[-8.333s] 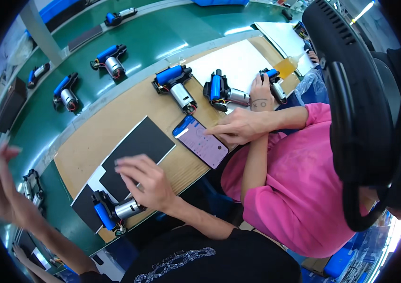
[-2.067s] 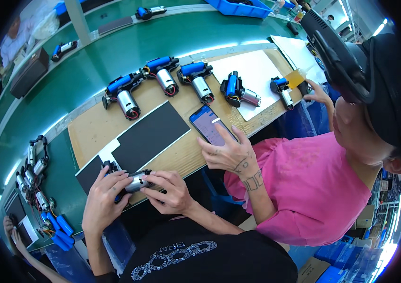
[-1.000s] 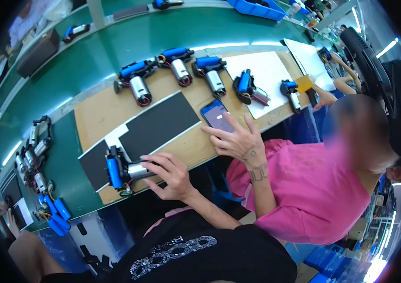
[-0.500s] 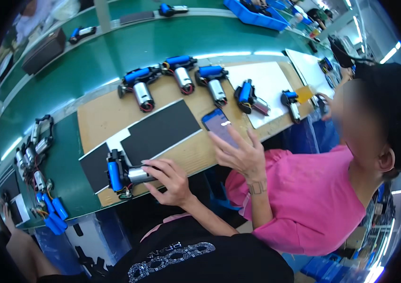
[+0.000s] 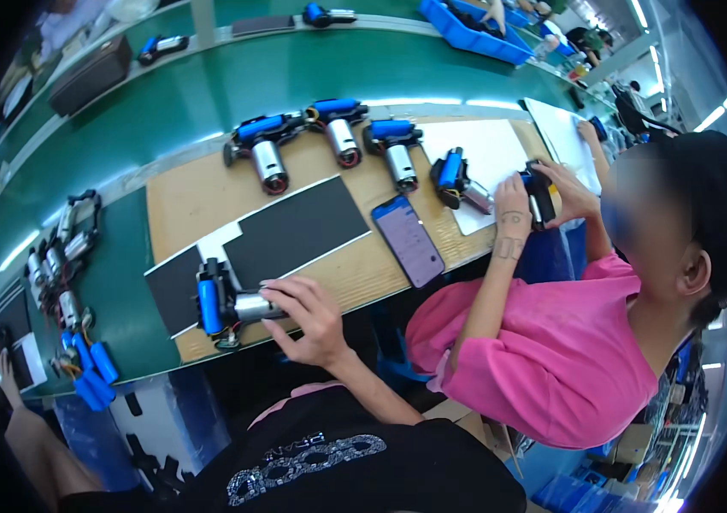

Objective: Assembling small electronic components and motor units at a factory workstation.

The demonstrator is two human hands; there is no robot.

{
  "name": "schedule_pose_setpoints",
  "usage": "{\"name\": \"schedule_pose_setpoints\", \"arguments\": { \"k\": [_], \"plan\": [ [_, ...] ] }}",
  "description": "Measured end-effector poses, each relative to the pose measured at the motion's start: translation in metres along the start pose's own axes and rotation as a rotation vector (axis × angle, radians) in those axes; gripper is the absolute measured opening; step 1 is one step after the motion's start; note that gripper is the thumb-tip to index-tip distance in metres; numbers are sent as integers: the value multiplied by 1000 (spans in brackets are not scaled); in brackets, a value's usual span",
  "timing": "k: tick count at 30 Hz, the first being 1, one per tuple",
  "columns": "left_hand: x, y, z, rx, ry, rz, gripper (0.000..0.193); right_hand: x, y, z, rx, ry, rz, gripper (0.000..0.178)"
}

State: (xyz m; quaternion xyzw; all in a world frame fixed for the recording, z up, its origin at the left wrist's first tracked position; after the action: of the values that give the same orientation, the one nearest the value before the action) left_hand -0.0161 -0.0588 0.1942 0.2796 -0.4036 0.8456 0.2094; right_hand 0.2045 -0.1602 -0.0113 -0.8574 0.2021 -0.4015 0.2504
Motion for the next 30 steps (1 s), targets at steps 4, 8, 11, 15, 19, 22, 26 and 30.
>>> {"name": "schedule_pose_setpoints", "arguments": {
  "k": [4,8,11,15,19,22,26,30],
  "plan": [
    [-2,13,-2,38,-10,-5,39,-6,9,-11,1,-27,-13,45],
    [12,16,5,67,-55,9,39,-10,2,-13,21,-87,-4,46],
    [2,8,1,27,0,-9,39,-2,5,-4,17,-26,-19,45],
    [-3,13,-5,52,-13,4,39,-12,6,-6,19,-44,-16,48],
    [14,12,5,57,-41,18,39,-8,-6,-9,55,-55,-8,49],
    [-1,13,2,43,5,-7,39,3,10,-2,7,-12,-27,49],
    [0,12,1,76,-36,9,39,-8,1,-5,-3,-76,-20,47],
    [4,8,0,60,-32,26,39,-5,-6,2,37,-57,-14,48]
  ]
}}
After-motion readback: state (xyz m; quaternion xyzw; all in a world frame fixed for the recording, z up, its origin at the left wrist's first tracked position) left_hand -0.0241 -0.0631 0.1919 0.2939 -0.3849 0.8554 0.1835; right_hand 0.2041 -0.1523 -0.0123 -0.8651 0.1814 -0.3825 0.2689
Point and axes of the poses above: each hand's wrist, its own y-axis away from the middle knuckle, its own x-axis out of the back of the hand, z = x × y, the point moved 1 cm from there along -y, towards the middle knuckle, and after that the axes turned 10 degrees about y, right-handed, at the moved point
